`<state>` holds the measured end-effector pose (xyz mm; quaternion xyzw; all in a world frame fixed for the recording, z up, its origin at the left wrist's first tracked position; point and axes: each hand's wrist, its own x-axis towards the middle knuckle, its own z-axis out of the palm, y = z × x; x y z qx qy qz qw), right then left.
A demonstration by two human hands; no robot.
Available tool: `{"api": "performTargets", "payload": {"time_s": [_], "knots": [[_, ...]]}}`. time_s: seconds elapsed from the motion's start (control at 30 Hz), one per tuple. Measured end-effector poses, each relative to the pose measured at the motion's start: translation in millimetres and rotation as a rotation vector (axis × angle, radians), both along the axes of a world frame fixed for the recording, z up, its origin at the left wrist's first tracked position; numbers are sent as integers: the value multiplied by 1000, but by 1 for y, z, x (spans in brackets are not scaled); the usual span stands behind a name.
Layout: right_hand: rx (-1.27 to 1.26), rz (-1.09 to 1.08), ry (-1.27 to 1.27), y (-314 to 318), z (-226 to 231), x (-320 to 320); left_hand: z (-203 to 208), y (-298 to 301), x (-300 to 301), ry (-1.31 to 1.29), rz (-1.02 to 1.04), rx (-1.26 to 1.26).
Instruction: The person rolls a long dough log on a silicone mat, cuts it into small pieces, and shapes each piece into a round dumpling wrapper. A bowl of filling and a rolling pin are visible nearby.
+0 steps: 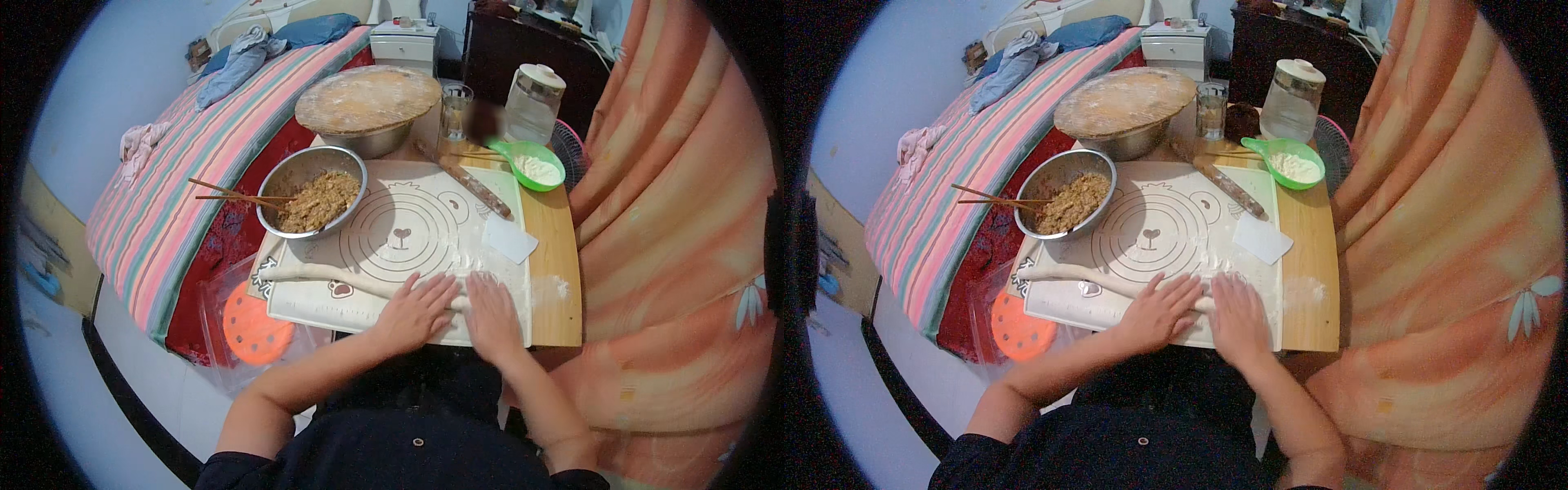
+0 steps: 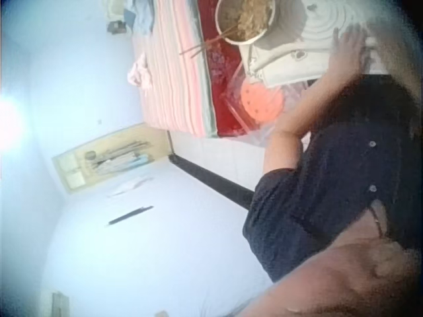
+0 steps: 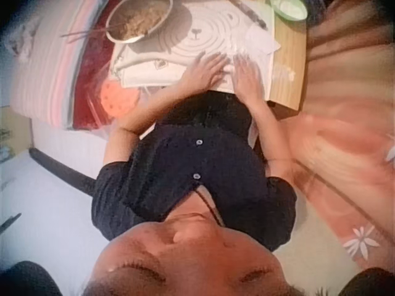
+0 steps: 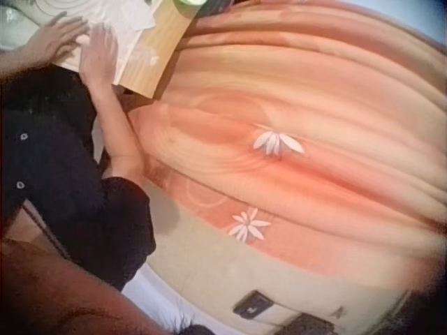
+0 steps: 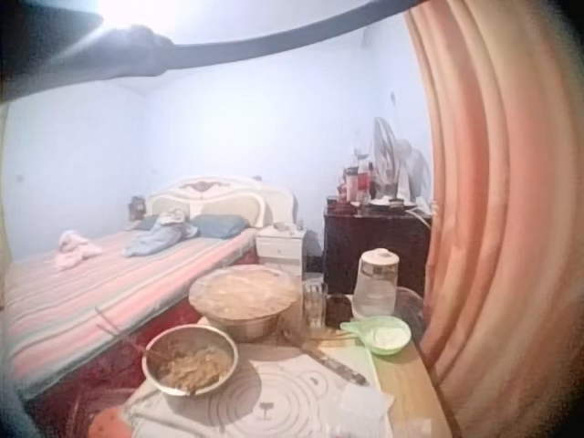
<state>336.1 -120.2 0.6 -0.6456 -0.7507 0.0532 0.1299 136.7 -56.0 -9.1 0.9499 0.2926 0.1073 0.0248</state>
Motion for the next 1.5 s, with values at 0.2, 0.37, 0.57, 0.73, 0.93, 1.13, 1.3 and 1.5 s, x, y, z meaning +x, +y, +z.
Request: {"api": "performTargets", "payload": {"time_s": [0.2, 0.37, 0.57, 0.73, 0.93, 1.13, 1.3, 1.5], "knots": [[-14, -45, 0, 56, 4, 7, -9, 46, 30, -17, 4, 72], [-17, -142, 141, 47, 9, 31, -12, 38, 12, -40, 17, -105], [104, -167, 16, 24, -12, 22, -6, 20, 36, -70, 18, 18], [145, -180, -16, 36, -17, 22, -6, 27, 39, -74, 4, 23], [125, -112, 394, 20, -4, 18, -2, 31, 22, -361, 41, -298], [281, -99, 439, 16, -9, 3, -20, 20, 21, -524, -35, -161], [213, -83, 480, 18, -4, 9, 0, 20, 23, -490, 46, -158], [195, -41, 422, 13, 1, 16, -7, 22, 27, -433, -6, -184]]}}
